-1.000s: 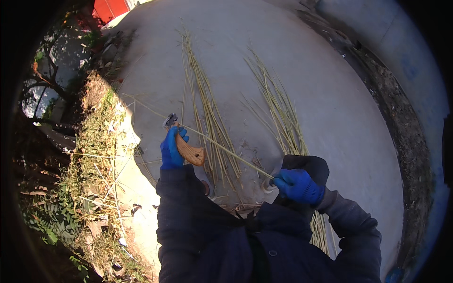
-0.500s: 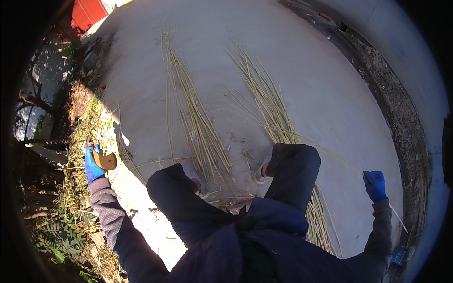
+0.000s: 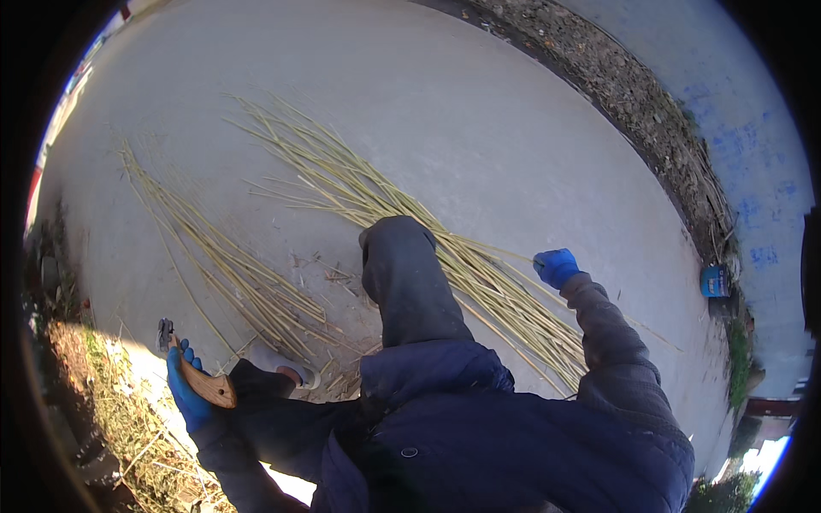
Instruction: The person sits on the ground and uses a knife to peel the outer layer off long thin sticks. They hold each stick with one hand and scrape it with the knife in the other, then place the peeled stick on a growing pile.
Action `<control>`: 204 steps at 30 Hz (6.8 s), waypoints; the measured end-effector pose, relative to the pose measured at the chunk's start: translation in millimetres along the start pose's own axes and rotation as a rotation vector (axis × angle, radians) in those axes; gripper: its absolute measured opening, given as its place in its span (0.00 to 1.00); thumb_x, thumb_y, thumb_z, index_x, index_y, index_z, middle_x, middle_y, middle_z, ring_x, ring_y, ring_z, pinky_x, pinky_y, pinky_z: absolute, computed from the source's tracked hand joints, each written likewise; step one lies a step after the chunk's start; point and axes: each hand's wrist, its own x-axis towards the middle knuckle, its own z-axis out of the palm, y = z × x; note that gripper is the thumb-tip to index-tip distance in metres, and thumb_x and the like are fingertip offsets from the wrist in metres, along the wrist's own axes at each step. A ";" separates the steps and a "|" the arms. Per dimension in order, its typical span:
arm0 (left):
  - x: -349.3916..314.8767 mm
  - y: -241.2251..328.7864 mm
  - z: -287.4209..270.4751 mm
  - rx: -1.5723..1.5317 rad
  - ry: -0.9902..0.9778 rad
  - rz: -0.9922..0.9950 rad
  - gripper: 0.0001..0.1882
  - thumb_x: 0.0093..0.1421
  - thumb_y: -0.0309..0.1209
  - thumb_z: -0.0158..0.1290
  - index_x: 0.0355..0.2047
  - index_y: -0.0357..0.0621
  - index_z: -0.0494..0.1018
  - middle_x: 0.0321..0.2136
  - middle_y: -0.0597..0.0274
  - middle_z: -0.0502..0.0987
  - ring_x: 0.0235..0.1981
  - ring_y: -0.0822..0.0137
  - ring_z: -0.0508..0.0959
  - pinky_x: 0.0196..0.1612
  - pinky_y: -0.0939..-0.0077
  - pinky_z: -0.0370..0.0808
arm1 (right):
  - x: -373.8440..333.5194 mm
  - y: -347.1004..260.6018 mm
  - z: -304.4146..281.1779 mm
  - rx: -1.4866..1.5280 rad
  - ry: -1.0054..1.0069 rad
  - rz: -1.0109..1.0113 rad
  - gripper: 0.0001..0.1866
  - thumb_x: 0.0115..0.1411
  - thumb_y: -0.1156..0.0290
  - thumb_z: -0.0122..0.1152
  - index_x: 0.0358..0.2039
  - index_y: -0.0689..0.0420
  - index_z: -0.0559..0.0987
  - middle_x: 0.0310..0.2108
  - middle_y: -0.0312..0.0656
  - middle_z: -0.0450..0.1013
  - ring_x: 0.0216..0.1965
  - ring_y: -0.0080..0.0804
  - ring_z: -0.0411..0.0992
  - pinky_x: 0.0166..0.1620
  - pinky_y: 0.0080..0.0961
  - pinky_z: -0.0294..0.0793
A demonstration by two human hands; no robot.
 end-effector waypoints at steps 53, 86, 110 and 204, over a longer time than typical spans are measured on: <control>18.8 95.3 61.4 -0.113 0.130 -0.627 0.20 0.60 0.31 0.50 0.47 0.25 0.68 0.22 0.48 0.78 0.20 0.62 0.78 0.26 0.72 0.76 | 323.7 -617.5 203.6 0.012 -0.371 -0.300 0.21 0.57 0.48 0.59 0.39 0.51 0.82 0.37 0.47 0.81 0.40 0.49 0.79 0.43 0.45 0.76; 11.0 30.5 39.6 -0.149 0.146 0.008 0.20 0.65 0.41 0.57 0.46 0.36 0.74 0.30 0.55 0.80 0.27 0.67 0.80 0.33 0.73 0.79 | 86.6 -400.1 -241.3 1.355 -0.841 -0.434 0.14 0.65 0.67 0.57 0.46 0.64 0.77 0.35 0.41 0.77 0.38 0.24 0.75 0.43 0.20 0.73; 27.7 -18.7 25.1 -0.034 0.135 0.027 0.18 0.63 0.38 0.58 0.42 0.33 0.76 0.29 0.51 0.79 0.26 0.62 0.81 0.31 0.69 0.80 | -34.4 -160.1 -287.0 1.659 -0.233 -0.560 0.19 0.57 0.60 0.68 0.33 0.66 0.77 0.22 0.49 0.77 0.18 0.29 0.75 0.29 0.25 0.80; 0.4 72.3 171.3 -0.249 -0.079 0.100 0.24 0.65 0.41 0.57 0.53 0.34 0.72 0.39 0.55 0.79 0.36 0.65 0.80 0.39 0.71 0.81 | -29.0 -226.1 -199.1 0.808 -0.209 -0.555 0.24 0.61 0.68 0.62 0.58 0.54 0.74 0.28 0.40 0.77 0.28 0.37 0.77 0.36 0.30 0.76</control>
